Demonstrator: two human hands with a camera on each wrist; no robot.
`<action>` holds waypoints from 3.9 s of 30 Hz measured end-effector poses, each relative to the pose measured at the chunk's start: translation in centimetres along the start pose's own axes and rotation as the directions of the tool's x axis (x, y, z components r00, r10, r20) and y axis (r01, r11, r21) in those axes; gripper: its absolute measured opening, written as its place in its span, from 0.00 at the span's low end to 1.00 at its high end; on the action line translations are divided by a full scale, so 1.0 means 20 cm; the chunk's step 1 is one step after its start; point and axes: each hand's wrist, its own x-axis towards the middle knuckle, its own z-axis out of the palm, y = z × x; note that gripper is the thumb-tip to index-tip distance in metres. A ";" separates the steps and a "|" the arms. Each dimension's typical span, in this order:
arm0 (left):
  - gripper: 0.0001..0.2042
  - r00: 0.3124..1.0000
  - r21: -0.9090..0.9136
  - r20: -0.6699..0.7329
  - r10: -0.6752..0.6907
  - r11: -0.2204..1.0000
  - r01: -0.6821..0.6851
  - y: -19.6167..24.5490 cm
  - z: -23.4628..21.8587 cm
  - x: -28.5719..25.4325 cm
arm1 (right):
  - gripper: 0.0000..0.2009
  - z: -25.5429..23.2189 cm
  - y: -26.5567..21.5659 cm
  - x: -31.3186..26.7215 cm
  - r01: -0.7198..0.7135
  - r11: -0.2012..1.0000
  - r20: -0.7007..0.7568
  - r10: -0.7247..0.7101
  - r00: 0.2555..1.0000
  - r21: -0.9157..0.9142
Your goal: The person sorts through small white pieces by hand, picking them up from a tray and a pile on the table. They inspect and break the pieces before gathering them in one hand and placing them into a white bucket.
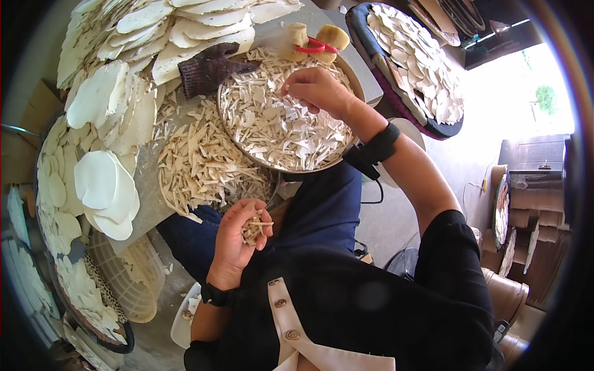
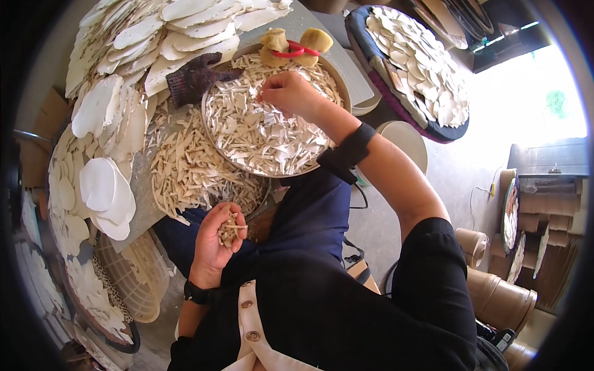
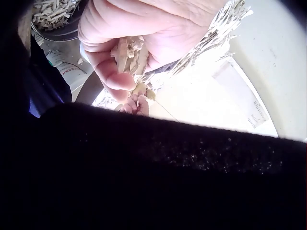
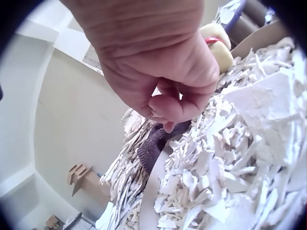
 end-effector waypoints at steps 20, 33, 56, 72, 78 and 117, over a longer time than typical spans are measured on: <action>0.17 1.000 -0.157 0.014 0.021 0.987 -0.019 -0.02 -0.05 0.02 | 0.06 0.62 -0.13 -0.41 0.607 0.766 0.329 -0.528 0.783 -0.214; 0.10 0.980 -0.155 0.162 0.115 0.984 -0.090 0.02 -0.07 -0.01 | 0.11 0.47 -0.20 -0.29 0.447 0.883 0.318 -0.386 0.866 -0.146; 0.08 0.992 0.025 0.122 -0.011 1.000 0.008 0.02 -0.02 0.00 | 0.07 -0.10 -0.03 0.00 0.357 0.711 0.080 -0.392 0.917 -0.606; 0.07 0.996 0.064 0.084 0.018 0.998 -0.024 0.05 -0.04 -0.04 | 0.16 0.07 -0.09 0.45 0.302 0.517 0.155 -0.309 0.938 -0.801; 0.07 0.999 0.054 0.036 0.017 0.998 -0.019 0.05 -0.04 -0.04 | 0.15 -0.12 -0.12 0.17 0.349 0.541 0.274 -0.217 0.937 -0.765; 0.09 0.999 0.053 0.023 0.025 0.998 -0.026 0.02 -0.04 -0.03 | 0.05 -0.02 0.00 -0.02 0.314 0.569 -0.036 -0.519 0.854 -0.760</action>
